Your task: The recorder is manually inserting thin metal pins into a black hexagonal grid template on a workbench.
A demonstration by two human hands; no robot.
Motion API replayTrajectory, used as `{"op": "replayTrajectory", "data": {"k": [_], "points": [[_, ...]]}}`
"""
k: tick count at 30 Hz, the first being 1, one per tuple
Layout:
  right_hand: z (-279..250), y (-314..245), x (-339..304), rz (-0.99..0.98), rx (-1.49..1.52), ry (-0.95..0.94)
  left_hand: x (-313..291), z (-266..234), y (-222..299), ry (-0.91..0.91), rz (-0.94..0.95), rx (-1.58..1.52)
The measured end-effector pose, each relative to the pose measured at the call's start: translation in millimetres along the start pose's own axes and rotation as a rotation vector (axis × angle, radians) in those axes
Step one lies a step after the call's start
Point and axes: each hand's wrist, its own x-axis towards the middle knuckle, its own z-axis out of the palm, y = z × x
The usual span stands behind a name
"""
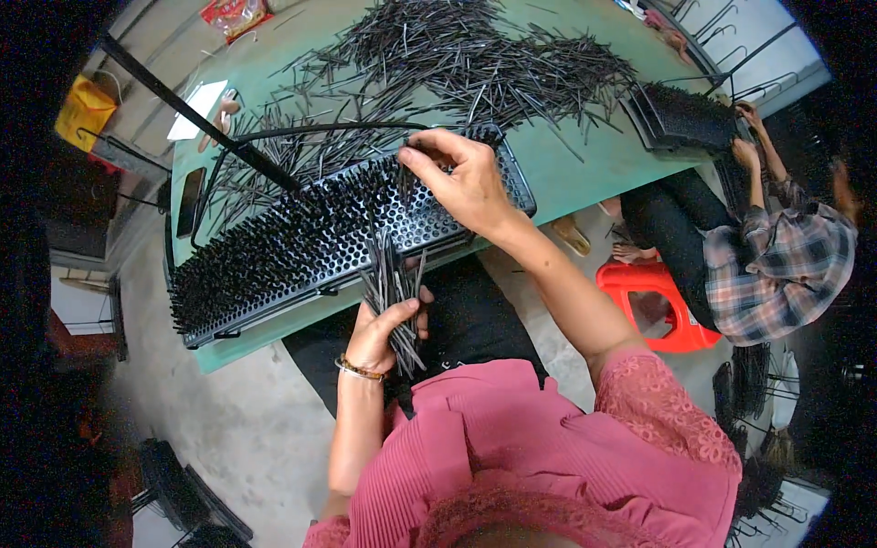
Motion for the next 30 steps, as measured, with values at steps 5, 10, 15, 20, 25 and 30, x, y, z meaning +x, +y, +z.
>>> {"op": "replayTrajectory", "data": {"k": [5, 10, 15, 20, 25, 30], "points": [[8.3, 2.8, 6.7, -0.126, -0.101, 0.081, 2.6, 6.3, 0.2, 0.035, -0.019, -0.047], [1.1, 11.8, 10.6, -0.155, -0.107, 0.008, 1.8, 5.1, 4.4, -0.012, -0.057, -0.077], [-0.2, 11.1, 11.8, -0.175, -0.066, -0.073, 4.7, 3.6, -0.7, 0.0, -0.076, -0.072], [-4.5, 15.0, 14.4, -0.201, -0.054, -0.104, 4.2, 4.0, -2.5, -0.036, -0.034, -0.083], [-6.2, 19.0, 16.0, -0.276, -0.079, -0.123, 7.0, 6.3, -0.2, -0.015, -0.137, -0.318], [-8.3, 19.7, 18.5, -0.286, -0.063, -0.148, 7.7, 6.2, -1.0, 0.024, -0.178, -0.272]]}}
